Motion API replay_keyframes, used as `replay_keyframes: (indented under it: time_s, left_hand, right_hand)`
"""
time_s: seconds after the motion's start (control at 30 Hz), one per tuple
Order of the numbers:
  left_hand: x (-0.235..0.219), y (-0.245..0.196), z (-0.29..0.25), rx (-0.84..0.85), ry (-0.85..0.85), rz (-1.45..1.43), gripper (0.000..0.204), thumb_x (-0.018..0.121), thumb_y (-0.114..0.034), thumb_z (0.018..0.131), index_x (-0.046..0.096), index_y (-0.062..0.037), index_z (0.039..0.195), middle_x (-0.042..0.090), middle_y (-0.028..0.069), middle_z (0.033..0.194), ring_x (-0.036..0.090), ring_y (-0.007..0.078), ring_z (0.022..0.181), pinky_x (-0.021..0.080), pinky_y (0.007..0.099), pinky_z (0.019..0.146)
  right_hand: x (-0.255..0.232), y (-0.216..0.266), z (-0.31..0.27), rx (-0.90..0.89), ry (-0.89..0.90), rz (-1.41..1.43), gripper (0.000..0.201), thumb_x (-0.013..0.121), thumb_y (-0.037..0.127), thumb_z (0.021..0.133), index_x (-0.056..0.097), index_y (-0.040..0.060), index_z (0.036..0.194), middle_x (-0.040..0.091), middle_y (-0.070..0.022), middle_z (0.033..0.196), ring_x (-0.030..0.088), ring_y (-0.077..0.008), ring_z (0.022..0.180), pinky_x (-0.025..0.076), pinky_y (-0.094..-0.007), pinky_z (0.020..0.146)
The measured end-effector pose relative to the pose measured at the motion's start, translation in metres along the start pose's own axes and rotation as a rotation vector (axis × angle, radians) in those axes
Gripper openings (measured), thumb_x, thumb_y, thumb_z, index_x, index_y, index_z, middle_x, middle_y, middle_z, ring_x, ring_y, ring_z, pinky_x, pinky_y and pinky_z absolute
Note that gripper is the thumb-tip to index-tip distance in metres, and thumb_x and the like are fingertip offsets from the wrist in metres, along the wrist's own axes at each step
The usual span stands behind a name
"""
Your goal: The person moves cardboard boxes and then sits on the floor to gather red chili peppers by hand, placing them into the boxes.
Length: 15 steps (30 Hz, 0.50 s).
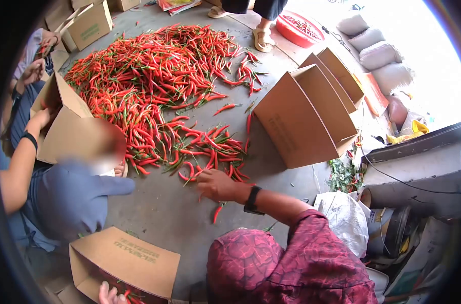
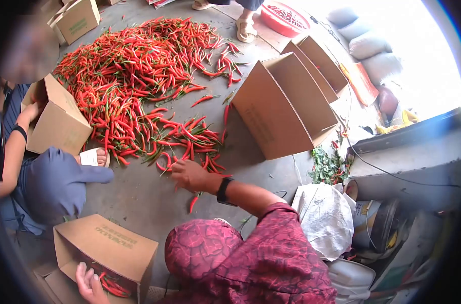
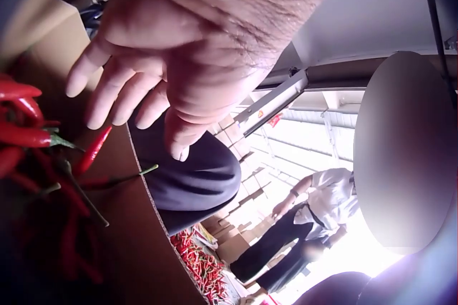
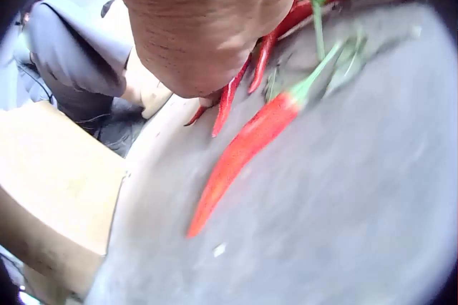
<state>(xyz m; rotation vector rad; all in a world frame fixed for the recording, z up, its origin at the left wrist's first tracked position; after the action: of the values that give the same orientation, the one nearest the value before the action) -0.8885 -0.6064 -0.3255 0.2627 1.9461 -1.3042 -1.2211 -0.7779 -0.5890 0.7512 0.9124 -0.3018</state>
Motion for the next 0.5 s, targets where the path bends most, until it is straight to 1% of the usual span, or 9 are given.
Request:
replay_keyframes:
  time_s: [0.07,0.1,0.13,0.17,0.23,0.3,0.37,0.47,0.5]
  left_hand:
    - [0.003,-0.004,0.002,-0.009,-0.007,-0.027,0.041,0.056,-0.005,0.088,0.046,0.0097,0.124,0.055,0.0203,0.117,0.057,0.0273,0.1,0.05,0.0327,0.079]
    - [0.002,-0.008,0.001,-0.006,0.006,0.007,0.04,0.057,-0.005,0.088,0.046,0.0085,0.124,0.055,0.0199,0.117,0.057,0.0267,0.101,0.05,0.0326,0.079]
    - [0.004,-0.005,0.004,0.005,0.016,0.039,0.04,0.057,-0.005,0.087,0.047,0.0072,0.124,0.056,0.0195,0.117,0.057,0.0261,0.101,0.05,0.0325,0.079]
    - [-0.006,0.05,0.013,0.102,0.048,-0.022,0.048,0.05,-0.001,0.08,0.045,0.0035,0.127,0.05,0.0144,0.127,0.053,0.0189,0.1,0.041,0.0313,0.091]
    - [-0.002,0.04,0.012,0.09,0.05,-0.018,0.047,0.054,-0.006,0.081,0.045,0.0042,0.126,0.051,0.0148,0.126,0.054,0.0197,0.1,0.041,0.0317,0.091]
    - [0.001,0.037,0.013,0.115,0.069,-0.012,0.047,0.056,-0.009,0.082,0.044,0.0045,0.126,0.052,0.0165,0.124,0.054,0.0207,0.101,0.042,0.0323,0.091]
    - [0.004,0.033,0.013,0.12,0.081,-0.022,0.048,0.058,-0.011,0.083,0.044,0.005,0.126,0.052,0.0182,0.123,0.054,0.0218,0.102,0.042,0.0331,0.091]
    - [0.009,0.027,0.015,0.127,0.081,-0.011,0.049,0.058,-0.012,0.082,0.044,0.0061,0.125,0.054,0.021,0.121,0.054,0.0238,0.104,0.042,0.0348,0.091]
    - [0.009,0.028,0.014,0.12,0.091,-0.018,0.049,0.058,-0.013,0.082,0.044,0.0064,0.125,0.054,0.0214,0.12,0.055,0.0243,0.104,0.042,0.0353,0.091]
  right_hand:
    - [-0.021,-0.033,0.008,0.081,-0.071,-0.053,0.03,0.067,0.014,0.061,0.061,0.0113,0.09,0.054,-0.0104,0.088,0.054,-0.0295,0.084,0.045,-0.0412,0.074]
    - [-0.034,-0.059,0.012,0.202,-0.171,-0.128,0.04,0.071,0.019,0.064,0.061,0.0111,0.101,0.058,-0.0128,0.097,0.054,-0.0301,0.093,0.045,-0.0412,0.079]
    - [-0.049,-0.073,0.014,0.498,-0.185,-0.134,0.054,0.075,0.03,0.067,0.057,0.0134,0.114,0.055,-0.0155,0.114,0.052,-0.0322,0.104,0.044,-0.0423,0.085]
    - [-0.059,-0.094,0.016,0.764,-0.137,-0.249,0.07,0.074,0.046,0.067,0.049,0.0172,0.126,0.045,-0.0174,0.128,0.042,-0.033,0.119,0.041,-0.0453,0.093]
    - [-0.055,-0.132,0.012,1.04,0.043,-0.138,0.088,0.072,0.057,0.062,0.038,0.0222,0.135,0.024,-0.0203,0.144,0.025,-0.0382,0.132,0.033,-0.0543,0.1]
    - [-0.038,-0.126,0.004,0.968,0.251,-0.076,0.092,0.074,0.058,0.059,0.037,0.0225,0.136,0.024,-0.0195,0.145,0.024,-0.0396,0.131,0.031,-0.0549,0.101]
    - [-0.04,-0.071,0.016,0.881,0.389,-0.108,0.096,0.08,0.05,0.055,0.036,0.024,0.136,0.028,-0.0177,0.142,0.026,-0.0394,0.13,0.031,-0.0557,0.101]
    - [-0.019,-0.051,0.01,0.881,0.324,-0.304,0.091,0.083,0.037,0.052,0.04,0.0242,0.131,0.038,-0.0157,0.133,0.034,-0.0367,0.124,0.035,-0.0549,0.097]
    - [-0.013,-0.056,0.007,0.855,0.172,-0.25,0.079,0.082,0.025,0.053,0.046,0.023,0.123,0.046,-0.0132,0.12,0.044,-0.0345,0.114,0.042,-0.0508,0.09]
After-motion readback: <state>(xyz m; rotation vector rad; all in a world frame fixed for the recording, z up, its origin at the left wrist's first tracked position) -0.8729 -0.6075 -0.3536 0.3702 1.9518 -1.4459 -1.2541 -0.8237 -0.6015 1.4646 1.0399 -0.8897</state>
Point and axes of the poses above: each hand's wrist, its own z-axis towards the middle knuckle, its own x-axis out of the palm, y = z × x, the point moved 1 cm from there along z, towards the middle knuckle
